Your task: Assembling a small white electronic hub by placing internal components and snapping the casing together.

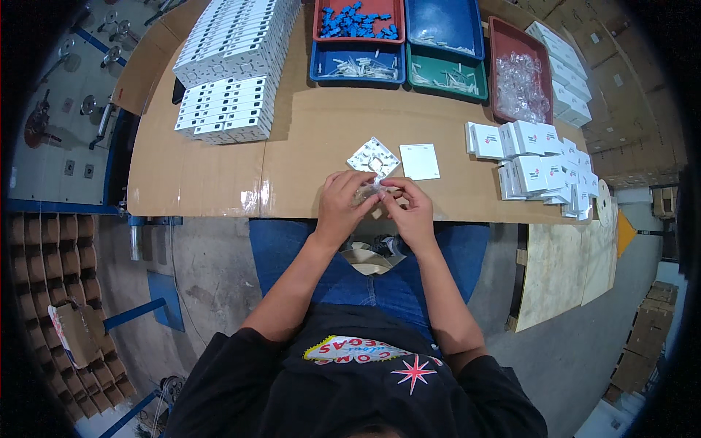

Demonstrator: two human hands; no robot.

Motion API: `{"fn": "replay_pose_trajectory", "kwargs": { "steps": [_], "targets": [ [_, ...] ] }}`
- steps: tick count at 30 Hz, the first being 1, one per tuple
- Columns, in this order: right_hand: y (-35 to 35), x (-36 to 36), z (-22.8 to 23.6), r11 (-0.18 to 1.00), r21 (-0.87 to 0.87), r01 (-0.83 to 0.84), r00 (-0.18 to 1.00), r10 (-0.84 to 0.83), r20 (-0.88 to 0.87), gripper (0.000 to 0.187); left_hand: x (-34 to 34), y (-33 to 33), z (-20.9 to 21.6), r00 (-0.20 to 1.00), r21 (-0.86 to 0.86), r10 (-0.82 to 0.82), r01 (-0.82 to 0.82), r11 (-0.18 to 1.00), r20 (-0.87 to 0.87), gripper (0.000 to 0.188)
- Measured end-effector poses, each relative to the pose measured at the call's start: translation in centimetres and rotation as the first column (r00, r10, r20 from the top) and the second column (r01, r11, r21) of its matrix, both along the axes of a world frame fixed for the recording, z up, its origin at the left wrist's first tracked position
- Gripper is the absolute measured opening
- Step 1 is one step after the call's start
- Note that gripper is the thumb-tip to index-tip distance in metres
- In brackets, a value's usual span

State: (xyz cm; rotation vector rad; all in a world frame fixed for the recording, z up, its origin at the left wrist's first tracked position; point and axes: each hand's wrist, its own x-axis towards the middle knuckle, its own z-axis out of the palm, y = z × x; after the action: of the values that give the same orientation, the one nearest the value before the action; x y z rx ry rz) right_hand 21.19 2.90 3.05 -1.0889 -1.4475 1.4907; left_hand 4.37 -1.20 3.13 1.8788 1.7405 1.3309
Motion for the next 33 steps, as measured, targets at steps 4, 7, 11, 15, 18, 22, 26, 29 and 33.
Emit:
{"fn": "replay_pose_trajectory", "kwargs": {
  "steps": [4,7,11,15,18,22,26,29,33],
  "targets": [
    [0.5,0.1,-1.1,0.986,0.160,-0.038,0.997,0.025,0.079,0.017,0.1,0.1,-0.2,1.000,0.015,-0.005,0.005,1.000,-0.016,0.037],
    [0.6,0.2,-0.9,0.990,0.127,-0.069,0.994,0.056,0.098,0.015,0.0,0.2,-0.3,1.000,0.011,-0.021,0.021,1.000,-0.017,0.041],
    [0.6,0.7,0.6,0.989,-0.107,-0.097,0.995,0.096,-0.013,0.013,-0.1,-0.1,-0.9,0.974,-0.126,-0.089,0.117,0.985,0.211,0.042],
    [1.0,1.5,0.7,0.989,-0.002,-0.148,0.989,0.148,0.026,0.013,-0.1,-0.1,-0.9,0.969,-0.097,-0.104,0.128,0.987,0.225,0.044],
    [1.2,2.0,0.6,0.974,0.128,-0.189,0.976,0.172,0.130,0.014,0.1,-0.1,-0.9,0.965,-0.098,-0.089,0.117,0.988,0.248,0.043],
    [1.3,2.1,1.2,0.976,0.097,-0.195,0.965,0.173,0.196,0.013,0.1,0.2,-0.3,0.997,-0.045,-0.062,0.063,0.997,0.038,0.041],
    [1.3,2.3,1.3,0.965,0.149,-0.216,0.955,0.177,0.240,0.014,-0.2,0.4,-0.2,0.996,-0.050,-0.087,0.087,0.995,0.020,0.040],
    [1.4,2.3,1.4,0.950,0.193,-0.244,0.948,0.191,0.256,0.015,-0.3,0.3,-0.3,0.997,-0.044,-0.077,0.078,0.996,0.005,0.039],
    [1.4,2.1,1.8,0.937,0.239,-0.254,0.937,0.177,0.301,0.016,-0.3,0.3,-0.7,0.995,-0.076,-0.075,0.080,0.994,0.061,0.039]
  ]
}}
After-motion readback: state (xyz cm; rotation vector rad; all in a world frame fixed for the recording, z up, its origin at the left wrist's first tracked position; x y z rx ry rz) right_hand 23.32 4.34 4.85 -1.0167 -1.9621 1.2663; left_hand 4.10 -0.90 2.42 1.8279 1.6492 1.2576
